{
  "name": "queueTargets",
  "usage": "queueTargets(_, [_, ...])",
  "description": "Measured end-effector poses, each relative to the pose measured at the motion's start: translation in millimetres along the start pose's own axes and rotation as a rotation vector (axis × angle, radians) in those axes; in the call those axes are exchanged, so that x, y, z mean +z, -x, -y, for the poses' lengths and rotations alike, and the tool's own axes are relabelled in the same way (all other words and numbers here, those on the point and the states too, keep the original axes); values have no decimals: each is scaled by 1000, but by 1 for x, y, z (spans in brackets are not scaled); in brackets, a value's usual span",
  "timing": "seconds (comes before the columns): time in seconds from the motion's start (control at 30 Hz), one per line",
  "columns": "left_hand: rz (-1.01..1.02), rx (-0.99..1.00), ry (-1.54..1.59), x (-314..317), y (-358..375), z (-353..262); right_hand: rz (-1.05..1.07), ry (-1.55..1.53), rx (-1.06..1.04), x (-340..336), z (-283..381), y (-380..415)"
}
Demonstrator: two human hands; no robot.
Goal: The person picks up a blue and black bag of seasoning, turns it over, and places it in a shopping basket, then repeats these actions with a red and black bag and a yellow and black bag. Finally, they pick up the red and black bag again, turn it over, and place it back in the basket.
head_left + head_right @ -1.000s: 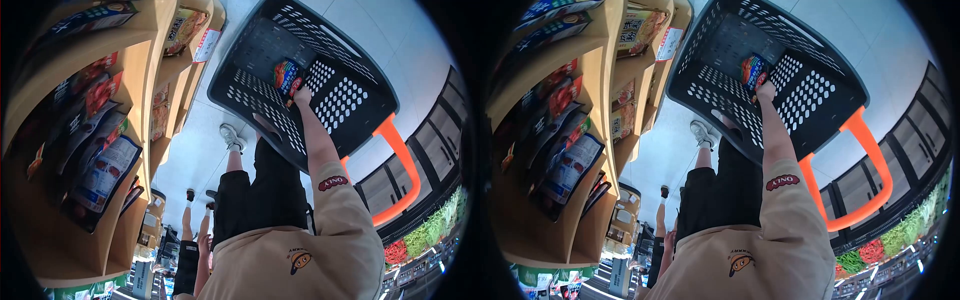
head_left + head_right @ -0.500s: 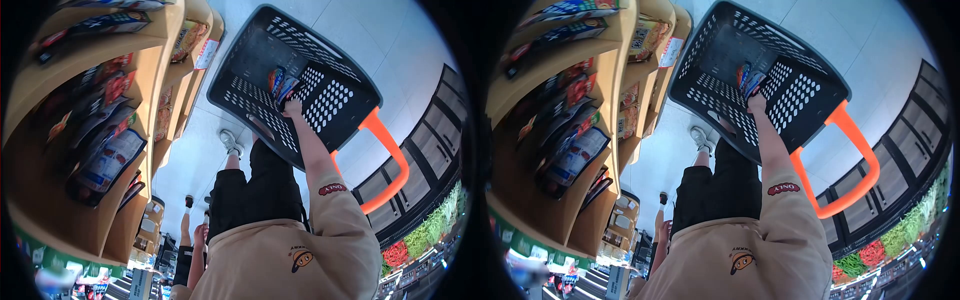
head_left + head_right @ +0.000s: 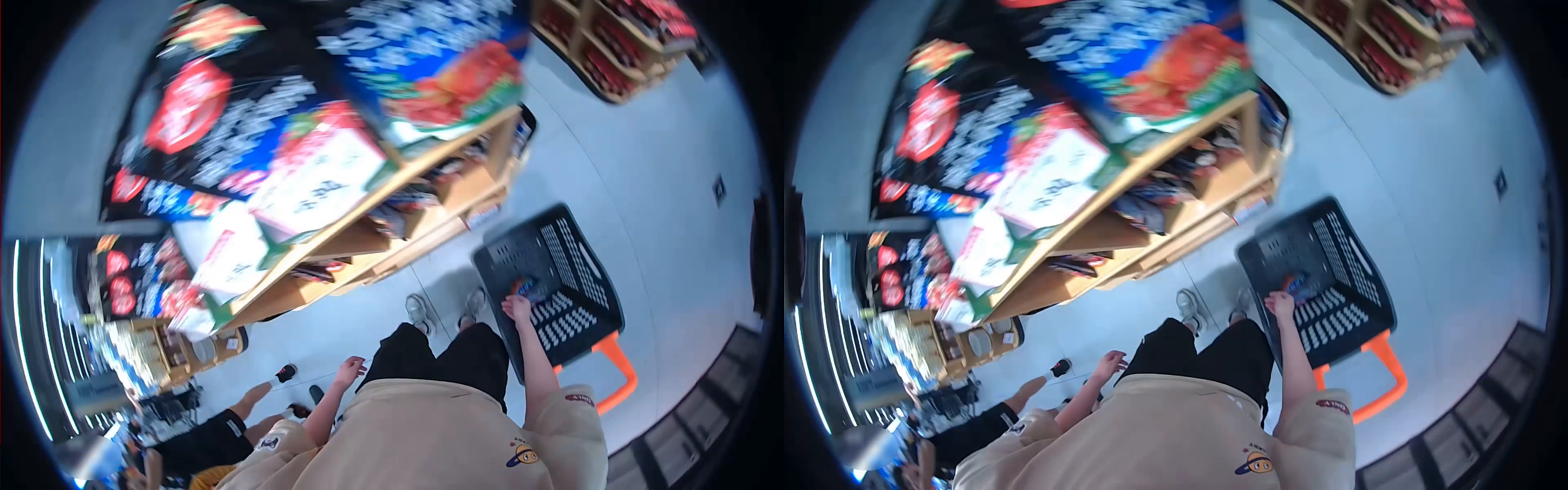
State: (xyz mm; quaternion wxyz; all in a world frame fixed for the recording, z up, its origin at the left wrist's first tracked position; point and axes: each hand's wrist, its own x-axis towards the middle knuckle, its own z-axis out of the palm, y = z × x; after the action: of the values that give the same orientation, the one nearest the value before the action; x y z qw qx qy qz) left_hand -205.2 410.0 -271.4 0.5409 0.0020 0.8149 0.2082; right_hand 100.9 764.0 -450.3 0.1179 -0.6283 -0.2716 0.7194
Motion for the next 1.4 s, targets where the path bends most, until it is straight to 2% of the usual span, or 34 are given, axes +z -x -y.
queueTargets(0.2, [-34,205,100,-23,-21,6,102,150,-139,80,76,70])
queueTargets(0.27, [-63,188,111,-29,-31,12,216,103,-197,116,107,107])
queueTargets(0.33, [-52,203,137,-37,-41,13,304,144,-353,152,140,137])
queueTargets(0.47, [-83,367,219,-51,-68,15,410,294,-977,213,232,204])
queueTargets(0.6, [-126,483,187,-62,-77,-5,291,276,-1504,260,331,329])
queueTargets(0.67, [-139,554,183,-65,-82,-18,121,475,-1716,271,369,381])
queueTargets(0.73, [-112,570,186,-64,-89,-29,23,617,-1972,284,399,410])
queueTargets(0.8, [-108,633,217,-61,-105,-35,-23,783,-2136,298,422,429])
queueTargets(0.83, [-98,640,216,-61,-104,-40,-35,790,-2137,305,431,429])
queueTargets(0.9, [-75,679,223,-58,-100,-51,-72,1001,-2286,319,447,428])
queueTargets(0.93, [-70,681,224,-56,-101,-54,-75,1007,-2286,324,452,428])
queueTargets(1.03, [-61,713,203,-53,-101,-55,-136,1294,-2271,339,466,420])
queueTargets(1.13, [-66,710,170,-51,-100,-53,-124,1354,-2211,345,476,417])
queueTargets(1.2, [-91,702,148,-50,-97,-50,-44,1342,-2154,349,486,414])
queueTargets(1.27, [-78,692,142,-50,-92,-48,199,1196,-2042,351,490,412])
queueTargets(1.4, [-64,713,144,-52,-90,-46,232,1105,-2246,351,491,411])
